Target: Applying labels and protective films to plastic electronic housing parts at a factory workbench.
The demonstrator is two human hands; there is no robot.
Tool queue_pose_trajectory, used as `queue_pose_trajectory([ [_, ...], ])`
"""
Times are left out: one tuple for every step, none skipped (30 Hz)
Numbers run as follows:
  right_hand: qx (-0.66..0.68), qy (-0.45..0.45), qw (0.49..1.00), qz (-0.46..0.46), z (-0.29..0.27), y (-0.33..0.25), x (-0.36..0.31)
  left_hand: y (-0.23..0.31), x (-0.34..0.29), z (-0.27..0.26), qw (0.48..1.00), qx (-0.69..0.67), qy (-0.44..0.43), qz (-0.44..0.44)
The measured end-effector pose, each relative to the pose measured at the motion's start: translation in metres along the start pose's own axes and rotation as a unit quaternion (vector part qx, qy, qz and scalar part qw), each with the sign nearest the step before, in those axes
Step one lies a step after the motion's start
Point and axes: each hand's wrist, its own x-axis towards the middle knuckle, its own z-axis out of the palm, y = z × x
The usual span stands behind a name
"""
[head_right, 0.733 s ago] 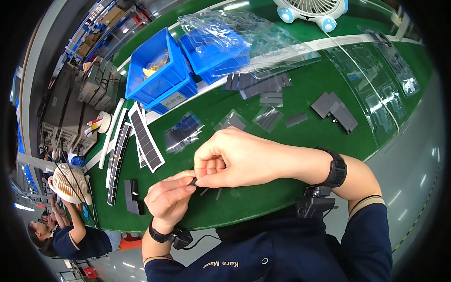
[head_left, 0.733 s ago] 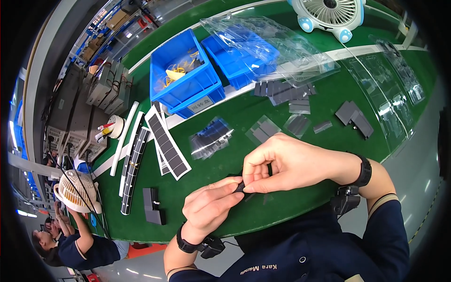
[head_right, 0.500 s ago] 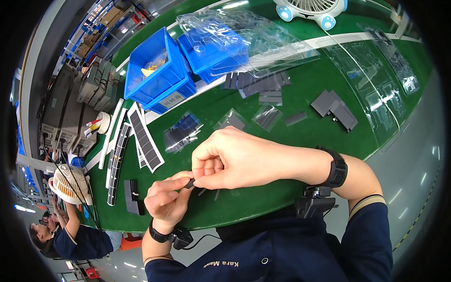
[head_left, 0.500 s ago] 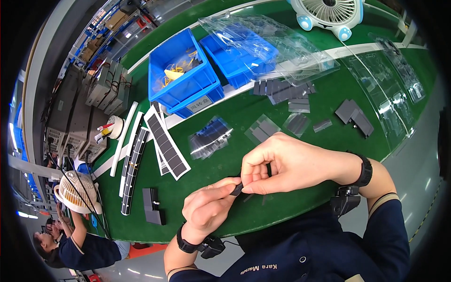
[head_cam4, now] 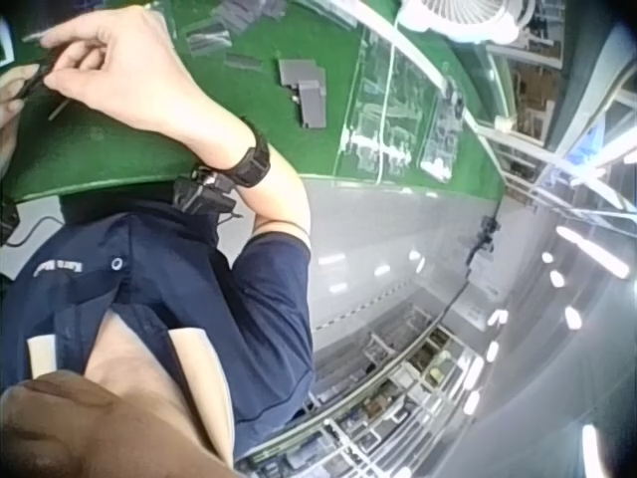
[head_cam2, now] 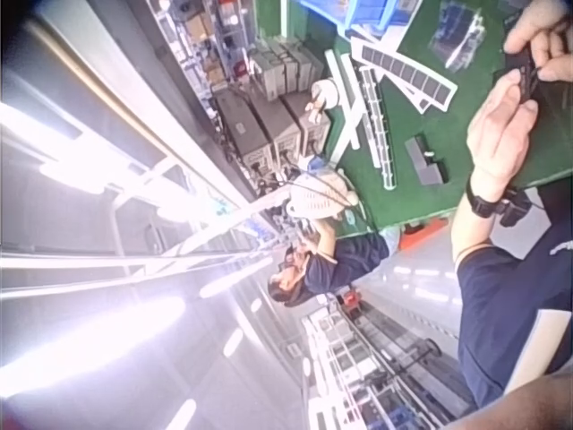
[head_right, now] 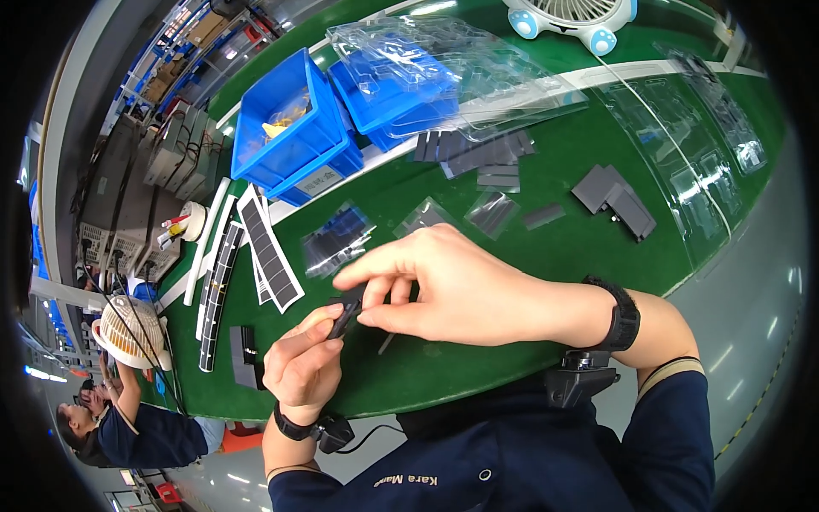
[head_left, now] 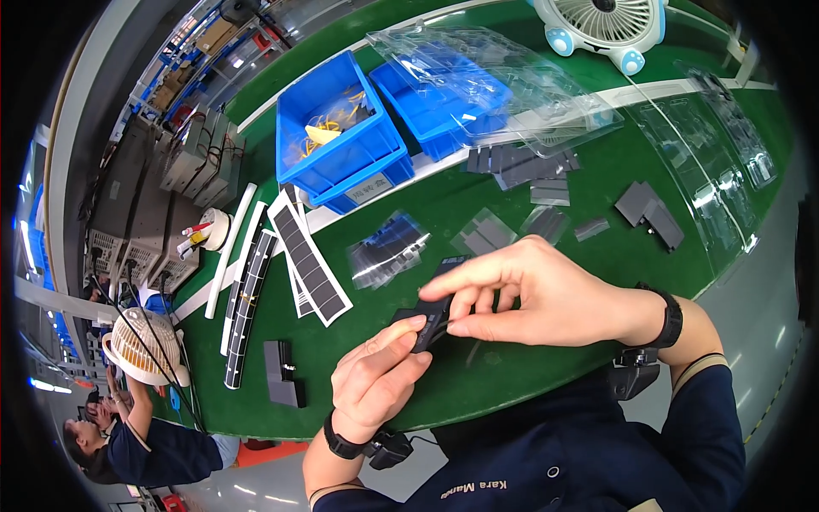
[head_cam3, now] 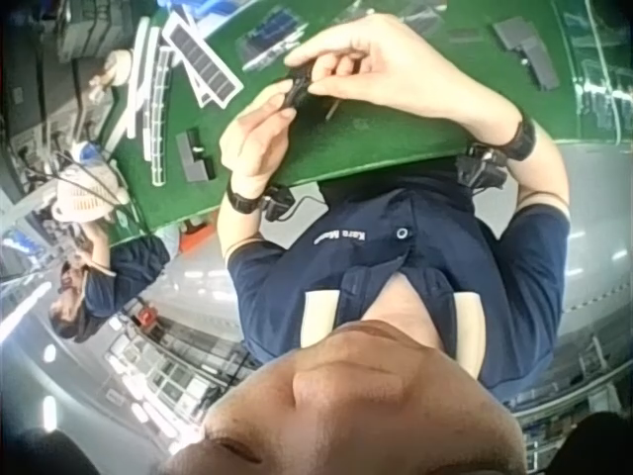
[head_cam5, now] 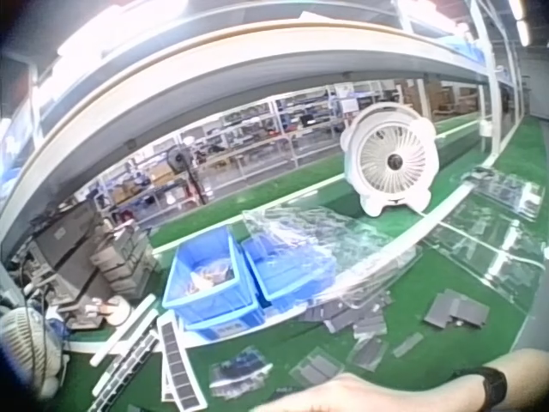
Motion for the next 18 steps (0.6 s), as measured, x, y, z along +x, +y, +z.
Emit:
queue_pose_trajectory([
  [0.012, 0.031, 0.999, 0.016, 0.001, 0.0, -0.001, 0.0, 0.0, 0.0, 1.0, 0.0, 0.0, 0.0],
  [0.038, 0.025, 0.999, 0.023, -0.001, -0.002, 0.0, 0.0, -0.001, 0.0, 1.0, -0.002, 0.005, -0.002],
  [0.038, 0.025, 0.999, 0.023, -0.002, 0.001, 0.001, 0.0, -0.001, 0.001, 1.0, -0.004, 0.011, -0.003],
  [-0.011, 0.023, 1.0, -0.015, -0.002, 0.005, 0.001, -0.001, -0.002, 0.001, 1.0, -0.004, 0.011, -0.003],
  [-0.059, 0.022, 0.997, -0.054, -0.002, 0.007, 0.002, -0.001, -0.004, 0.001, 1.0, -0.001, 0.018, -0.004],
  [-0.067, 0.026, 0.996, -0.055, -0.001, 0.005, 0.001, -0.002, -0.004, 0.001, 1.0, 0.002, 0.026, -0.004],
  [-0.067, 0.026, 0.996, -0.055, -0.001, 0.006, 0.001, -0.002, -0.004, 0.001, 1.0, 0.002, 0.026, -0.004],
  [-0.067, 0.029, 0.996, -0.055, -0.001, 0.009, 0.001, -0.002, -0.004, 0.002, 1.0, -0.003, 0.028, -0.003],
  [-0.067, 0.032, 0.996, -0.054, -0.001, 0.011, 0.001, -0.002, -0.004, 0.003, 1.0, -0.007, 0.03, -0.002],
  [-0.046, 0.037, 0.997, -0.047, 0.0, 0.012, 0.001, -0.003, -0.004, 0.003, 1.0, -0.007, 0.03, -0.003],
  [-0.046, 0.036, 0.997, -0.047, 0.001, 0.012, 0.002, -0.003, -0.005, 0.003, 0.999, -0.006, 0.031, -0.004],
  [-0.036, 0.034, 0.998, -0.042, 0.001, 0.011, 0.002, -0.003, -0.005, 0.003, 0.999, -0.006, 0.032, -0.005],
  [-0.028, 0.034, 0.998, -0.037, 0.0, 0.011, 0.002, -0.004, -0.005, 0.003, 0.999, -0.006, 0.032, -0.004],
  [-0.028, 0.035, 0.998, -0.037, 0.0, 0.011, 0.002, -0.004, -0.004, 0.003, 0.999, -0.012, 0.032, -0.004],
  [-0.023, 0.033, 0.999, -0.036, -0.001, 0.011, 0.001, -0.004, -0.003, 0.004, 0.999, -0.018, 0.031, -0.004],
  [-0.018, 0.031, 0.999, -0.036, -0.001, 0.011, 0.001, -0.004, -0.005, 0.005, 0.999, -0.017, 0.031, -0.004],
  [-0.018, 0.03, 0.999, -0.037, -0.001, 0.012, 0.001, -0.005, -0.007, 0.007, 0.997, -0.049, 0.053, -0.015],
  [-0.031, 0.035, 0.998, -0.046, 0.0, 0.013, 0.002, -0.005, -0.009, 0.009, 0.994, -0.08, 0.074, -0.026],
])
